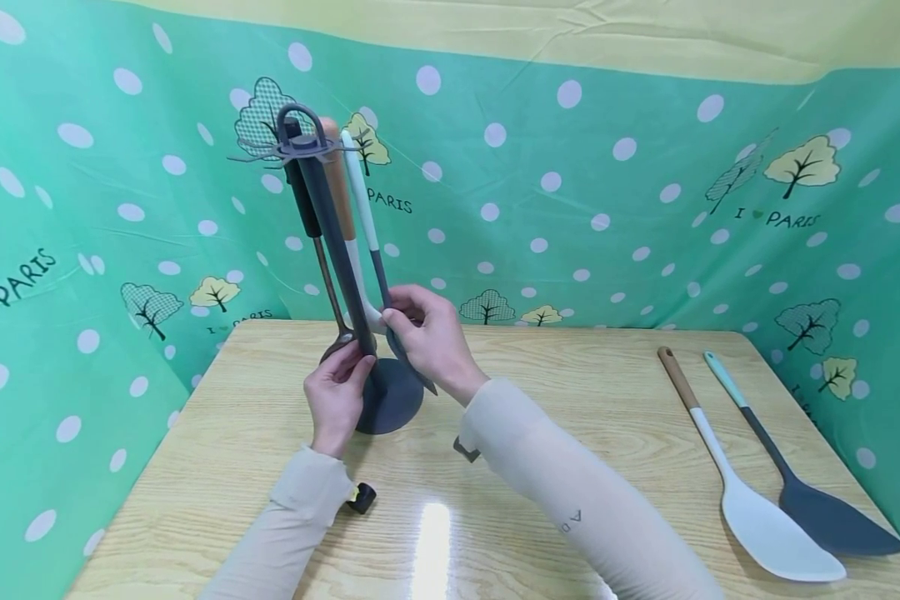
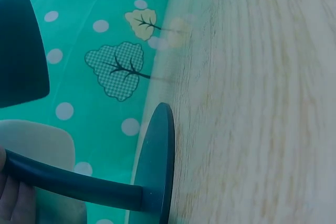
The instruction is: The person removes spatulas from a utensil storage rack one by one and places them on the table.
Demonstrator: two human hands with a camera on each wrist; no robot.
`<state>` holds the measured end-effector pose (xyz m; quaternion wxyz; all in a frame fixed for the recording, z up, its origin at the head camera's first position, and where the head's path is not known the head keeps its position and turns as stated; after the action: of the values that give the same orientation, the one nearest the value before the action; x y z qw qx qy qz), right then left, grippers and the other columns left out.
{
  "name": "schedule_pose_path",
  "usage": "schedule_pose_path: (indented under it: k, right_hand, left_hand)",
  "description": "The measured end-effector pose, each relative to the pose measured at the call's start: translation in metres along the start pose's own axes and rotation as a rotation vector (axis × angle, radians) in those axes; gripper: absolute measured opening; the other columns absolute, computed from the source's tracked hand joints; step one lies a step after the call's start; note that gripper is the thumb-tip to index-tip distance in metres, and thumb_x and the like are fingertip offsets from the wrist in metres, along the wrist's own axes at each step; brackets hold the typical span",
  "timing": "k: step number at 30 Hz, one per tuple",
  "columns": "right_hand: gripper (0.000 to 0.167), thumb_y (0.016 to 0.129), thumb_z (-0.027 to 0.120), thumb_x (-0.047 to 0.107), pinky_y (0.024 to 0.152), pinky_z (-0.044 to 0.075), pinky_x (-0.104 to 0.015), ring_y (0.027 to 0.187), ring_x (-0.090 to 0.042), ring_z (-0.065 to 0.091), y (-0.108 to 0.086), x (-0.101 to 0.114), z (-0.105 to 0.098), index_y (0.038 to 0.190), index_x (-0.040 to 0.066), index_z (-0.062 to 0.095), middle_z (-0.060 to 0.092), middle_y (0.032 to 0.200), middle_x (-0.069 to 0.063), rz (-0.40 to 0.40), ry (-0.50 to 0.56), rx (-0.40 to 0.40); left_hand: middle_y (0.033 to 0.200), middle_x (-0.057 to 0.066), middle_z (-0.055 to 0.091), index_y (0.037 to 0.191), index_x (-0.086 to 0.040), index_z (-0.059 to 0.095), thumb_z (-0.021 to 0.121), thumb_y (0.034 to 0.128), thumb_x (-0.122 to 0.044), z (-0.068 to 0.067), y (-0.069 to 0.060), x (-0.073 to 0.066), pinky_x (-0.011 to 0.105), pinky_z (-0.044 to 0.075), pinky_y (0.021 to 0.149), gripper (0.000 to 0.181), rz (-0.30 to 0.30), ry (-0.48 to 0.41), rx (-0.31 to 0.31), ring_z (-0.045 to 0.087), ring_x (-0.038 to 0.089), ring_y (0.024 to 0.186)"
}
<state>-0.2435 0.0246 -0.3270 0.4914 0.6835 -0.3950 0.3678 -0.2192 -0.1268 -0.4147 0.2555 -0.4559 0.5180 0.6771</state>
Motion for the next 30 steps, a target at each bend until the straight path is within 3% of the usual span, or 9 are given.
schedule_pose_path:
  k: [10,30]
  right_hand:
    - [0.017,0.09,0.066,0.009,0.076,0.055,-0.031,0.083,-0.017,0.066,-0.006,0.0,-0.004,0.107,0.008,0.068,0.068,0.092,-0.005,-0.047,-0.004,-0.034]
    - [0.018,0.087,0.071,0.011,0.071,0.055,-0.029,0.078,-0.015,0.064,-0.016,0.001,-0.013,0.104,0.008,0.069,0.068,0.092,-0.004,-0.071,-0.071,-0.066]
  left_hand:
    - [0.099,0.022,0.07,0.109,0.007,0.069,0.071,0.0819,0.006,0.0,0.0,0.001,0.031,0.057,0.077,0.027,0.034,-0.028,0.011,0.068,0.038,0.086]
    - [0.1,0.021,0.07,0.109,0.006,0.069,0.071,0.0816,0.006,0.0,0.0,0.002,0.031,0.057,0.078,0.027,0.008,-0.046,0.008,0.068,0.037,0.087]
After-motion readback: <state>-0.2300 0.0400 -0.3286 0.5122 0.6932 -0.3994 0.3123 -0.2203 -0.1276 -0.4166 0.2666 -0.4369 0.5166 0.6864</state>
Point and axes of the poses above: each hand's wrist, its own y-axis towards the middle knuckle, its own z-axis out of the palm, x = y × z, the point moved 1 cm from there along y, towards the middle knuckle
